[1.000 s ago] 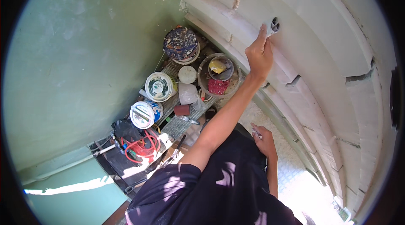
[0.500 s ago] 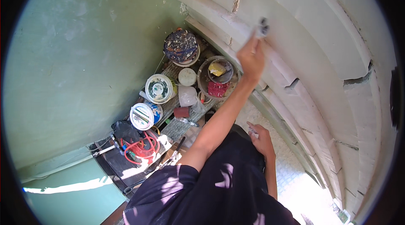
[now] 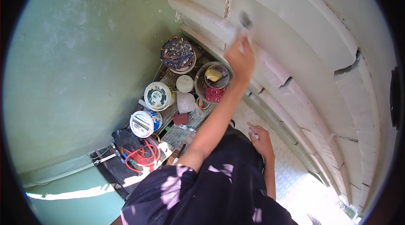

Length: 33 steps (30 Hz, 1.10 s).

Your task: Sanding a concrete wall ledge with sandpaper to smooth the surface.

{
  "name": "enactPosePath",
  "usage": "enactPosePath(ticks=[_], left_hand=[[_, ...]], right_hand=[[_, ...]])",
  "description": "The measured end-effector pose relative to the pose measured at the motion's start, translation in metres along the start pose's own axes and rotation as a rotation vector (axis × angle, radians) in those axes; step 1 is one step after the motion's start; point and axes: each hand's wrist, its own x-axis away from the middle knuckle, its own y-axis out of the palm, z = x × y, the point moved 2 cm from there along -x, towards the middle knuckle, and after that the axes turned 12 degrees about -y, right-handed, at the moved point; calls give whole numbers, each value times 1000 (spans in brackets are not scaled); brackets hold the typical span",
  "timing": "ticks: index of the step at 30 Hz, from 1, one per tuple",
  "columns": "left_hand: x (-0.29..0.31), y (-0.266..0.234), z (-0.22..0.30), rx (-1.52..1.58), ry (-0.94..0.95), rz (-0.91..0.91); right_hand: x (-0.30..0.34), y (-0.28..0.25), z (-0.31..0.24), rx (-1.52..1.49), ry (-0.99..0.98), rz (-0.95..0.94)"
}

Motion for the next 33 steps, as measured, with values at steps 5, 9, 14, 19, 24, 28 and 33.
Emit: enactPosePath(ticks=[5, 9, 14, 19, 24, 28, 33], left_hand=[[-27, 23, 24, -44, -102, 79], [20, 27, 27, 18, 82, 24], [-21, 9, 21, 70, 271, 43], [-15, 26, 39, -40, 57, 58], [41, 24, 57, 94, 114, -181], [19, 12, 46, 176, 206, -238], [12, 25, 48, 95, 134, -54]], right_hand=[[20, 9, 14, 63, -33, 62], [19, 11, 4, -14, 53, 19], [11, 12, 2, 45, -25, -36], [20, 16, -1, 6, 40, 43], [20, 24, 12, 10, 9, 23], [15, 23, 5, 49, -39, -9], [26, 24, 2, 15, 33, 34]])
